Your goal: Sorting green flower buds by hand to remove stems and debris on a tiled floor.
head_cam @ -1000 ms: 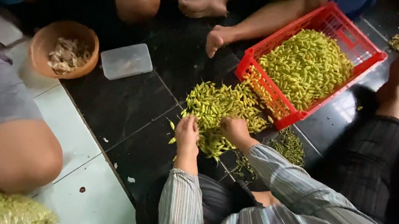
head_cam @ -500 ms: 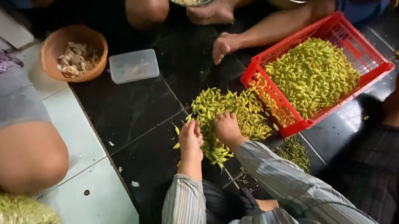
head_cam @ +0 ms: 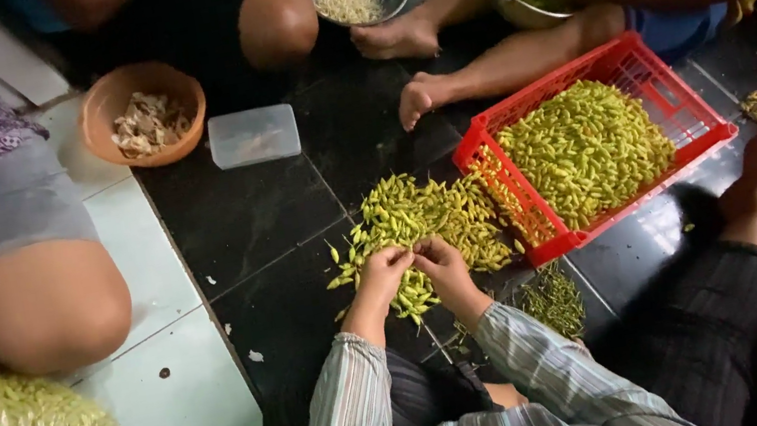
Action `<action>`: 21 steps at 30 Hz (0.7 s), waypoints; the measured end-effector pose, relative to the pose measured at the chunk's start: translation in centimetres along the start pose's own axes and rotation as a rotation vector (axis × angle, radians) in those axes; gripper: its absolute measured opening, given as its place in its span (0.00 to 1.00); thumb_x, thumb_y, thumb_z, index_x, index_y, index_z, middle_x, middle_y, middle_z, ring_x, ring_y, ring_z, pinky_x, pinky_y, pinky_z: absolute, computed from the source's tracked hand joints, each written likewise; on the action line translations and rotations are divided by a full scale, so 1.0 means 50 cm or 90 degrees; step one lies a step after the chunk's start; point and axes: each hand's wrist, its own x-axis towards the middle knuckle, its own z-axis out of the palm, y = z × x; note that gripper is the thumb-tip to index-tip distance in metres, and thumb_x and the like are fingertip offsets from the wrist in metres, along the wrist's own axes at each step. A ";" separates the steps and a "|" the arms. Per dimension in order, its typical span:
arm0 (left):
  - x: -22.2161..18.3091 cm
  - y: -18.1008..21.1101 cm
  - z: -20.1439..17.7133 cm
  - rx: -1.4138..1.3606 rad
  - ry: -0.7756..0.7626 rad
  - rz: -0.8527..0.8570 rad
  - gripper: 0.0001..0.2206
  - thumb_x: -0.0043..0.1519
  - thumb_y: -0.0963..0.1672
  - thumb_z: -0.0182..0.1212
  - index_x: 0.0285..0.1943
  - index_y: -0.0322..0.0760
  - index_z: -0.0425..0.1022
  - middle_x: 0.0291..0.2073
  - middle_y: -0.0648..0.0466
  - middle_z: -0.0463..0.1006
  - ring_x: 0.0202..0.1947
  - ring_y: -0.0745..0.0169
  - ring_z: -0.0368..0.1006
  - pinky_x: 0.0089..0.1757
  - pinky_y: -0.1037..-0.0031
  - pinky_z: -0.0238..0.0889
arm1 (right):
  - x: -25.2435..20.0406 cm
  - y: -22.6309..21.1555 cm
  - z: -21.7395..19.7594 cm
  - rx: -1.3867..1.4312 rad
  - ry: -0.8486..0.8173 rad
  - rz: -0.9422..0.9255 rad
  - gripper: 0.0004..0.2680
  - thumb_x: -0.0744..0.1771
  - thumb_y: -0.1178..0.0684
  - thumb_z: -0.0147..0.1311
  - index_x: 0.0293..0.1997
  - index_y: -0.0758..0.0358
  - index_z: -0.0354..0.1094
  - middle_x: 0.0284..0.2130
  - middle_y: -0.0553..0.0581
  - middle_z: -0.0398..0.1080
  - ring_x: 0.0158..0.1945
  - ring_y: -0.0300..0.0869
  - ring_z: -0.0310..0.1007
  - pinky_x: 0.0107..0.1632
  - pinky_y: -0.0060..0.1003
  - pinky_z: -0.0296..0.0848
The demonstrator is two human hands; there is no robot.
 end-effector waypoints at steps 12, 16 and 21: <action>-0.029 0.047 -0.010 -0.009 0.024 0.144 0.06 0.60 0.45 0.70 0.41 0.42 0.86 0.24 0.59 0.80 0.27 0.75 0.70 0.33 0.80 0.65 | -0.018 -0.052 -0.005 -0.044 -0.004 -0.165 0.03 0.68 0.62 0.58 0.41 0.72 0.75 0.34 0.58 0.66 0.33 0.38 0.64 0.37 0.34 0.67; -0.034 0.062 -0.022 -0.013 -0.009 0.197 0.05 0.59 0.41 0.69 0.41 0.36 0.86 0.24 0.54 0.81 0.26 0.70 0.71 0.33 0.76 0.66 | -0.017 -0.094 0.006 0.159 0.027 -0.005 0.06 0.71 0.59 0.52 0.38 0.70 0.69 0.28 0.52 0.63 0.30 0.36 0.59 0.35 0.31 0.62; -0.007 0.020 -0.015 -0.048 -0.058 0.210 0.06 0.55 0.43 0.73 0.38 0.38 0.85 0.23 0.60 0.78 0.26 0.77 0.68 0.32 0.82 0.65 | -0.008 -0.109 -0.001 0.194 0.023 0.034 0.06 0.69 0.60 0.56 0.32 0.66 0.67 0.20 0.49 0.59 0.24 0.33 0.54 0.31 0.29 0.54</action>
